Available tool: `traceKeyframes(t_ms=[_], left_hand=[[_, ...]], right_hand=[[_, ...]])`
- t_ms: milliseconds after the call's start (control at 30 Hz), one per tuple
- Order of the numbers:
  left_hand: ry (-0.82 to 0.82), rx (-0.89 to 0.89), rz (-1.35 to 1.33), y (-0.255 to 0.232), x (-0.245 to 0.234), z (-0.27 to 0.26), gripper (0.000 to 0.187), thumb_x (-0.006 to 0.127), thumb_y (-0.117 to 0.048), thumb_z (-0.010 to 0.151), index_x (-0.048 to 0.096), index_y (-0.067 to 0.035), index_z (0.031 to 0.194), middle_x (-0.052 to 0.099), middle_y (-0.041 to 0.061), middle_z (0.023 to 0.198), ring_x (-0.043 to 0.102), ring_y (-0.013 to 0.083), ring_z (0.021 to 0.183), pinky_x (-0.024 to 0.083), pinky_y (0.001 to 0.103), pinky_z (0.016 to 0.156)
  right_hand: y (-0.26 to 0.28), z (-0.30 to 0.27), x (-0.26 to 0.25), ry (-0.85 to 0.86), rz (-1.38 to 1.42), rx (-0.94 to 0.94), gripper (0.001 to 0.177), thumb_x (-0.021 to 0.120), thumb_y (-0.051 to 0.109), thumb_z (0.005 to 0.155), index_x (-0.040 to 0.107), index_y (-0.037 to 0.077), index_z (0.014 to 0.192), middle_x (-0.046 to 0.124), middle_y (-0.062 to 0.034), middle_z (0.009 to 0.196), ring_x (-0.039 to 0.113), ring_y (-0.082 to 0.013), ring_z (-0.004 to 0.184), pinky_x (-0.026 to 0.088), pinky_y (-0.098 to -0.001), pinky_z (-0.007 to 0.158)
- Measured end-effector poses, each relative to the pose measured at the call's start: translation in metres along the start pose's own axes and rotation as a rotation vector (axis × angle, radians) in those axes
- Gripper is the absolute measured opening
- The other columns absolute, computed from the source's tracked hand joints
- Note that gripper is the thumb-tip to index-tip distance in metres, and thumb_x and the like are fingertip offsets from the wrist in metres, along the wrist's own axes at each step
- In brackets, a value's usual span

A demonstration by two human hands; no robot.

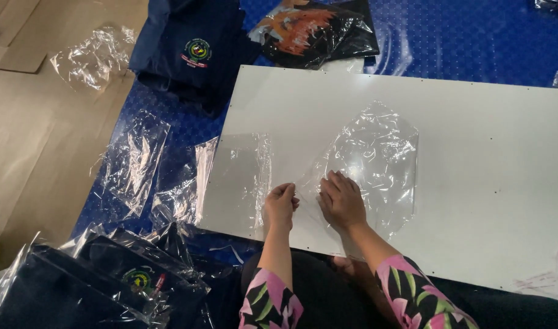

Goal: Packing folded shirts into clear plastic bags on a work surface.

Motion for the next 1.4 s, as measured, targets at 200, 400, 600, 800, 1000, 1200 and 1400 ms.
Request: traceKeyframes(t_ms=[200,400,600,800,1000,1200,1400], left_hand=[[-0.163,-0.005,-0.146,-0.008,-0.001,-0.006,0.024,0.070,-0.011,0.095,0.062,0.004,0.113,0.063,0.013,0.091,0.071,0.0226,0.075,0.064,0.031,0.065],[-0.261,-0.003,-0.088,0.015,-0.003,0.016,0.025,0.067,-0.016,0.097,0.061,0.002,0.113,0.066,0.015,0.085,0.073,0.0247,0.065,0.065,0.032,0.059],[-0.252,-0.018,-0.233,-0.034,-0.005,-0.029,0.045,0.049,-0.029,0.108,0.053,0.005,0.137,0.064,0.021,0.111,0.074,0.0296,0.088,0.066,0.041,0.079],[-0.072,-0.042,0.243,-0.001,0.000,-0.004,0.038,0.071,-0.019,0.095,0.065,0.007,0.123,0.071,0.019,0.099,0.076,0.0247,0.080,0.067,0.034,0.069],[-0.068,-0.006,0.002,-0.006,-0.004,-0.002,0.031,0.070,-0.013,0.095,0.065,0.008,0.117,0.065,0.013,0.086,0.072,0.0234,0.071,0.065,0.035,0.063],[-0.126,0.004,-0.355,-0.014,-0.009,-0.006,0.029,0.058,-0.022,0.104,0.056,-0.001,0.124,0.066,0.012,0.094,0.071,0.0257,0.074,0.062,0.041,0.067],[-0.066,-0.094,-0.156,-0.012,-0.005,-0.001,0.035,0.058,-0.016,0.102,0.055,0.001,0.133,0.068,0.017,0.110,0.073,0.0306,0.087,0.061,0.039,0.071]], right_hand=[[-0.009,0.001,0.014,-0.106,-0.029,-0.069,0.042,0.036,0.047,0.105,0.063,0.025,0.129,0.056,-0.0038,0.146,0.050,-0.0259,0.141,0.036,-0.0456,0.119],[-0.009,0.002,0.018,-0.127,-0.022,-0.084,0.042,0.035,0.045,0.104,0.064,0.024,0.127,0.059,-0.0045,0.143,0.052,-0.0260,0.139,0.038,-0.0452,0.118],[-0.004,0.004,0.009,-0.060,-0.018,-0.049,0.045,0.031,0.049,0.104,0.061,0.026,0.129,0.056,-0.0054,0.146,0.049,-0.0268,0.142,0.035,-0.0474,0.120],[-0.015,0.007,0.018,-0.036,-0.011,-0.046,0.047,0.031,0.050,0.104,0.060,0.025,0.132,0.054,-0.0060,0.150,0.046,-0.0272,0.144,0.033,-0.0478,0.121],[-0.027,0.014,-0.007,-0.076,0.734,0.001,0.036,0.062,0.032,0.098,0.070,0.011,0.126,0.063,-0.0163,0.141,0.053,-0.0375,0.137,0.037,-0.0541,0.118],[-0.102,-0.012,-0.049,-0.846,0.214,-0.133,0.029,0.072,0.010,0.093,0.066,0.002,0.120,0.061,-0.0277,0.136,0.056,-0.0442,0.130,0.043,-0.0504,0.112],[-0.141,-0.019,-0.048,-0.288,0.672,0.867,0.078,0.082,0.025,0.087,0.043,0.012,0.153,0.055,-0.0185,0.142,0.059,-0.0374,0.126,0.057,-0.0474,0.093]])
Point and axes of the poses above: each hand's wrist, its own z-axis towards the middle knuckle, its own x-axis out of the palm, y = z × x, the point moved 2 cm from there along z, towards the middle knuckle
